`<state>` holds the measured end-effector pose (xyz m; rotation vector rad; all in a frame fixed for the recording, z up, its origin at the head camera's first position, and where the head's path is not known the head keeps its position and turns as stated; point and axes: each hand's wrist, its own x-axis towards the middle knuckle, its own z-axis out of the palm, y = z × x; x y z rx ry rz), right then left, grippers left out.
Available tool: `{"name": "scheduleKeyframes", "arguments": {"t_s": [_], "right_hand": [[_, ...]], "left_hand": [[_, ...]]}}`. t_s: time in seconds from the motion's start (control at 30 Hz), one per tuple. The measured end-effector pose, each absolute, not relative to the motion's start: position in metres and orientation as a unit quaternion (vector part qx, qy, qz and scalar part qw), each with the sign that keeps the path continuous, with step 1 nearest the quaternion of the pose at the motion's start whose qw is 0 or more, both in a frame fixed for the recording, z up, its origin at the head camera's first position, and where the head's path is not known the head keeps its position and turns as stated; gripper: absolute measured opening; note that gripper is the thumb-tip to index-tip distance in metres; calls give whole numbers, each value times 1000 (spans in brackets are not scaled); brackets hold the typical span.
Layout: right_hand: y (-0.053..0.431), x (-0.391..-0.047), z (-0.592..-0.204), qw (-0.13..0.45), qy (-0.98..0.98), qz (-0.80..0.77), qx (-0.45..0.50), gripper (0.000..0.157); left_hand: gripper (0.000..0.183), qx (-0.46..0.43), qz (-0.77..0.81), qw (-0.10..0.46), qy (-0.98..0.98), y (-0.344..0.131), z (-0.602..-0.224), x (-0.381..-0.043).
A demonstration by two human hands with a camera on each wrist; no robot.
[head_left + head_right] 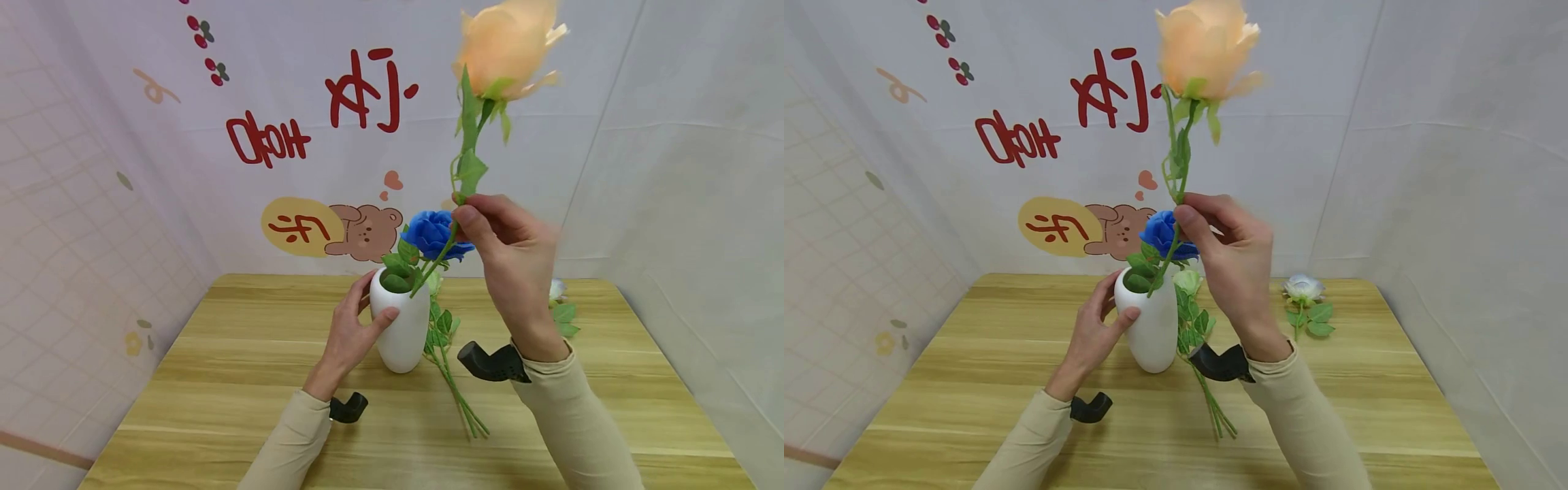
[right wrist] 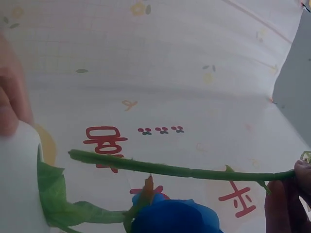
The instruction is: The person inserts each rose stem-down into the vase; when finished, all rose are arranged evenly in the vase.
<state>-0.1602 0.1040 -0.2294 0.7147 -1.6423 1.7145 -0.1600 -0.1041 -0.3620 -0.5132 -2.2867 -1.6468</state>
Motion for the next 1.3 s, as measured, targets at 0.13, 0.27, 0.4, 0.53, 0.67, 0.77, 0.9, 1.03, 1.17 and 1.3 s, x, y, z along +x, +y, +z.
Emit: {"name": "scheduleKeyframes", "arguments": {"t_s": [0.13,0.27,0.4,0.53,0.67,0.77,0.9,1.03,1.17,1.3], "right_hand": [[92,-165,-231,336,-623,642,294,11],[82,-167,-235,339,-629,628,308,12],[75,-168,-239,344,-645,602,320,12],[70,-168,-245,347,-654,584,332,12],[65,-169,-251,357,-669,558,338,12],[60,-171,-255,366,-678,535,346,12],[56,-173,-263,373,-694,510,346,12],[54,-176,-272,375,-718,476,341,14],[53,-178,-281,375,-746,437,336,15],[52,-180,-290,372,-771,402,325,15]], "left_hand": [[63,-170,-568,132,-795,-104,-362,-160],[63,-161,-567,123,-798,-104,-363,-160],[63,-161,-565,122,-800,-104,-362,-160],[62,-176,-562,131,-798,-104,-362,-160],[63,-197,-556,150,-794,-105,-362,-159],[63,-206,-553,163,-791,-105,-362,-160],[63,-201,-554,164,-791,-104,-364,-161],[63,-190,-556,152,-795,-104,-365,-163],[64,-188,-563,143,-792,-105,-365,-163],[64,-185,-568,137,-790,-105,-365,-162]]}}
